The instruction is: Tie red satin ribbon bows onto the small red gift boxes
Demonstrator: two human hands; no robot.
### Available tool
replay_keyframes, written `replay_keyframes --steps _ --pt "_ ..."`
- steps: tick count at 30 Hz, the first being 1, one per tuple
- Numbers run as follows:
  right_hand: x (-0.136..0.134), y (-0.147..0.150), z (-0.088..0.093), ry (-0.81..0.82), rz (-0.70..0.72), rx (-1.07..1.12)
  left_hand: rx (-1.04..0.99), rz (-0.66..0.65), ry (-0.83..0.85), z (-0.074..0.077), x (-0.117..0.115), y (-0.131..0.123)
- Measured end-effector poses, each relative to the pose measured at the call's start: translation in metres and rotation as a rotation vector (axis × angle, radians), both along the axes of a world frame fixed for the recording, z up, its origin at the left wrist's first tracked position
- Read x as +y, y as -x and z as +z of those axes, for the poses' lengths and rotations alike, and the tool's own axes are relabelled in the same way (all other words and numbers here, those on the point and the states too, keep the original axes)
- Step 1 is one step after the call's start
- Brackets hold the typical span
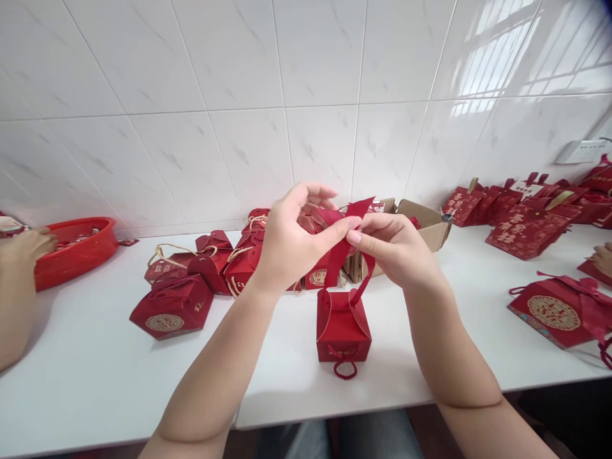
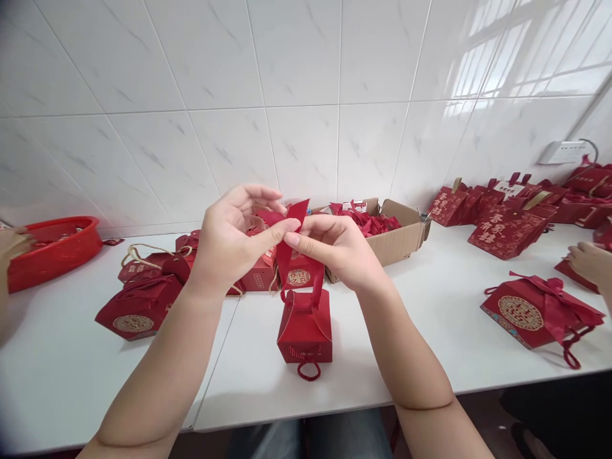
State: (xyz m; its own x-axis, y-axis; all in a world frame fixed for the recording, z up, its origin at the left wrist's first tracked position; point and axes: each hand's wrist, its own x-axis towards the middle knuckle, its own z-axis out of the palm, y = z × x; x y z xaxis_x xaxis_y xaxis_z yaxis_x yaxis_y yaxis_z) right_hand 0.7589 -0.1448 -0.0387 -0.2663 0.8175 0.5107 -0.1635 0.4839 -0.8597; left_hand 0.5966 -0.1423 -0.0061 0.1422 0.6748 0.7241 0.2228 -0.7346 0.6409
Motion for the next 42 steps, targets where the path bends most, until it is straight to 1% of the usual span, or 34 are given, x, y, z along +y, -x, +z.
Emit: replay_keyframes --steps 2,4,6,7,9,11,13,15,16,18,20,22,24,27,30,32,35,37,39,42 --pt "0.002 -0.001 -0.002 0.007 -0.019 -0.023 0.022 -0.086 0.141 -0.001 0.002 0.003" --pt "0.005 -0.002 -0.004 0.013 -0.027 -0.018 -0.011 -0.223 0.246 -0.003 0.006 0.006" --pt "0.008 -0.002 -0.004 0.021 -0.025 0.018 -0.049 -0.334 0.3 -0.008 0.01 0.009" --pt "0.01 -0.002 -0.004 0.019 -0.018 0.038 -0.039 -0.356 0.313 -0.012 0.012 0.011" --pt "0.013 -0.003 -0.003 -0.011 -0.009 0.039 0.061 -0.335 0.317 -0.02 0.015 0.013" --pt "0.015 -0.005 -0.001 -0.069 -0.035 -0.025 0.223 -0.318 0.32 -0.026 0.016 0.015" --pt "0.016 -0.012 0.001 -0.137 -0.081 -0.114 0.35 -0.316 0.324 -0.03 0.016 0.018" --pt "0.017 -0.021 0.003 -0.211 -0.096 -0.196 0.404 -0.304 0.345 -0.032 0.018 0.021" --pt "0.018 -0.027 0.003 -0.252 -0.077 -0.247 0.41 -0.299 0.357 -0.032 0.019 0.022" --pt "0.02 -0.037 0.003 -0.316 0.011 -0.39 0.416 -0.317 0.388 -0.032 0.023 0.026" --pt "0.021 -0.044 0.003 -0.342 0.112 -0.565 0.436 -0.351 0.436 -0.032 0.026 0.028" --pt "0.021 -0.045 0.002 -0.337 0.14 -0.713 0.46 -0.358 0.494 -0.032 0.027 0.029" --pt "0.019 -0.04 0.001 -0.34 0.075 -0.809 0.474 -0.352 0.544 -0.031 0.026 0.028" --pt "0.016 -0.03 0.001 -0.337 -0.07 -0.898 0.472 -0.355 0.581 -0.027 0.022 0.027" --pt "0.015 -0.024 0.002 -0.319 -0.181 -0.926 0.461 -0.366 0.586 -0.024 0.019 0.026" --pt "0.015 -0.022 0.002 -0.313 -0.23 -0.905 0.454 -0.341 0.56 -0.024 0.019 0.026" --pt "0.015 -0.022 0.002 -0.31 -0.275 -0.88 0.448 -0.298 0.509 -0.027 0.019 0.025" --pt "0.015 -0.022 0.002 -0.31 -0.297 -0.874 0.436 -0.294 0.488 -0.029 0.018 0.023" --pt "0.014 -0.022 0.002 -0.303 -0.3 -0.872 0.424 -0.285 0.477 -0.031 0.018 0.021" --pt "0.014 -0.021 0.002 -0.272 -0.293 -0.865 0.432 -0.231 0.429 -0.035 0.018 0.02"
